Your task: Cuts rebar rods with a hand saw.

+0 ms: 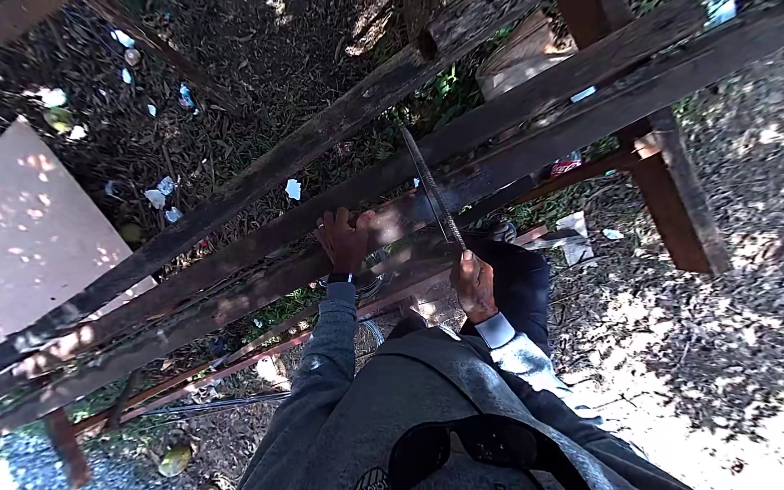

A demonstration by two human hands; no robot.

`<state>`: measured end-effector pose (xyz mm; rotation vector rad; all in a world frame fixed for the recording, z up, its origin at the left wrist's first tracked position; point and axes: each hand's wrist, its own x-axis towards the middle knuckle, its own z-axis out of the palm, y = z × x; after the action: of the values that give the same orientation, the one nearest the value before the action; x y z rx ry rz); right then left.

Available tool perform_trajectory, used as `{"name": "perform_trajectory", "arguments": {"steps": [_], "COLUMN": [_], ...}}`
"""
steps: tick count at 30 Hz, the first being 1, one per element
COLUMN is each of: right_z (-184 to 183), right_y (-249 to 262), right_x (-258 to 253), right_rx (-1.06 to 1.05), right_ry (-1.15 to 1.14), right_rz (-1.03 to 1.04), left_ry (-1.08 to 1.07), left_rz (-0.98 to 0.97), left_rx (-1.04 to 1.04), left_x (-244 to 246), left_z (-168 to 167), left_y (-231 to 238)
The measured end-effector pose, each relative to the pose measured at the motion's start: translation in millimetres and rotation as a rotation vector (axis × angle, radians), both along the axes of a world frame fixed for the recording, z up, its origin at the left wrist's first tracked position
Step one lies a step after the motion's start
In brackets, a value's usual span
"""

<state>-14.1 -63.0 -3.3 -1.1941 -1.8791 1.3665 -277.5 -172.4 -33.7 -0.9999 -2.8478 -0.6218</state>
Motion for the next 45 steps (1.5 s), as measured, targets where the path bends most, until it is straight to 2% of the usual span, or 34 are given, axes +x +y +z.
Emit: {"name": "perform_trajectory", "arguments": {"steps": [10,18,23,26,31,35,40,42,45], "right_z": [-8.4,0.6,-1.8,-11.5,-10.7,-6.8,-4.3,4.0,9.1], "right_y": [4.3,-10.3,32.1,42.0,36.6,29.7,-6.6,-6.3,24.7], "right_x": [-10.7,12.1,-35.8,-57.0,-56.0,-39.1,15.4,14.1,-28.6], "right_rx": [0.056,-0.038,0.103,0.104,-0.004,-0.024,-0.103,-0.067,0.088], "right_ry": [0.0,0.063,-0.104,-0.043,-0.016,0.002,0.104,0.077,-0.087], "right_rz": [-0.018,-0.003,0.065,0.051,0.056,0.049,-0.008,-0.006,0.038], "left_ry": [-0.007,-0.017,-0.029,-0.05,-0.003,0.01,-0.019,-0.021,-0.019], "left_rz": [0.003,0.02,0.017,0.017,0.091,0.034,0.019,0.02,0.027], "left_rx": [0.034,0.048,0.043,0.037,0.06,0.039,0.042,0.047,0.041], "left_x": [-1.4,3.0,0.0,-1.1,-3.6,3.5,4.3,3.4,-2.1], "left_z": [-0.6,5.4,3.9,6.4,0.9,3.1,6.1,4.5,1.7], "left_y": [-1.8,6.4,7.5,8.4,15.0,1.5,2.6,3.7,7.7]}}
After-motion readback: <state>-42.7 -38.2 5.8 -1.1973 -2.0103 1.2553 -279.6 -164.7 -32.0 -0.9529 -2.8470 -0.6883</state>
